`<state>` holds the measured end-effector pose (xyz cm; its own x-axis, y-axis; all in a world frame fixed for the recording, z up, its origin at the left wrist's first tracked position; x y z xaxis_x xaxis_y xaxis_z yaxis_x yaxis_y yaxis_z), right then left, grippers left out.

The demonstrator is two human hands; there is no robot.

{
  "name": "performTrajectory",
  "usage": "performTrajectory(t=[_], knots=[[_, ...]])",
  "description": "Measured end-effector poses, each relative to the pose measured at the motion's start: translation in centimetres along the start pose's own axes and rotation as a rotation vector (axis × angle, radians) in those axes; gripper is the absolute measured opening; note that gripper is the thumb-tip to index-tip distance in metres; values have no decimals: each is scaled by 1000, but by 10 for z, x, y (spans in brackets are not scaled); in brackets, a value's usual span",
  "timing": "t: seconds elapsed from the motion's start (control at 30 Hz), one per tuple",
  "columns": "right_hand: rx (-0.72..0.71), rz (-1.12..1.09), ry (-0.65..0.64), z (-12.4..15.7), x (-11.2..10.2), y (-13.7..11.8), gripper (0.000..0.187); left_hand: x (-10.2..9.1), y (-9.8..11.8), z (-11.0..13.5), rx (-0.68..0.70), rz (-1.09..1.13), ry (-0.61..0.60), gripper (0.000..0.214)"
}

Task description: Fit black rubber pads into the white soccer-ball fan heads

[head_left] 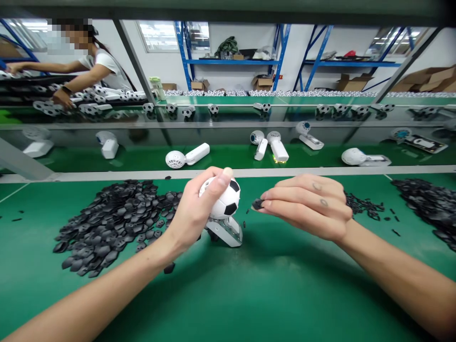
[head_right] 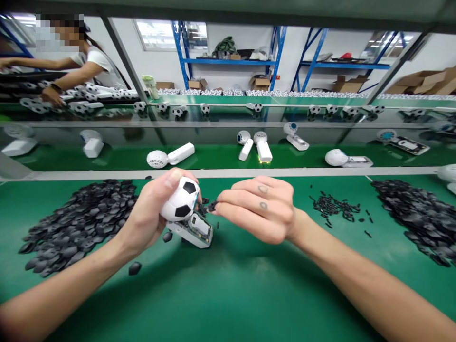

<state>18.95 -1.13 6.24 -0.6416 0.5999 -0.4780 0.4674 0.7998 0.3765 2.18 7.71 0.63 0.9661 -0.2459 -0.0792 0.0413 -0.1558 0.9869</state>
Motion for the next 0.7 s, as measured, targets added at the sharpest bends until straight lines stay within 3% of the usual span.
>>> performTrajectory(t=[0.13,0.23,0.3,0.5,0.6,0.7], knots=[[29,-13,5,3,1,4,18,4,11,-5,11,-188,-128,52],[90,-64,-32,5,4,9,19,-6,24,-13,84,-403,-134,57],[163,-132,-82,7,6,16,19,-16,24,-18,61,-474,-154,62],[344,-299,-145,8,12,32,19,-17,-2,-10,-351,-208,-487,59],[415,-283,-34,7,10,38,17,-20,0,-6,-414,-104,-481,49],[460,-192,102,7,4,41,13,-23,6,-8,-406,50,-401,48]])
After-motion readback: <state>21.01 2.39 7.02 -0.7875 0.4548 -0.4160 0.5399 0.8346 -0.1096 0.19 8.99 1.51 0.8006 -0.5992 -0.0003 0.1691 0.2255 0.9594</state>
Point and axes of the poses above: each hand's wrist, its own z-axis away from the middle knuckle, its own x-axis out of the palm, y = z × x, the point moved 9 cm from there along -z, towards the middle knuckle, and after that the axes turned 2 degrees about z, right-handed, at the moved point
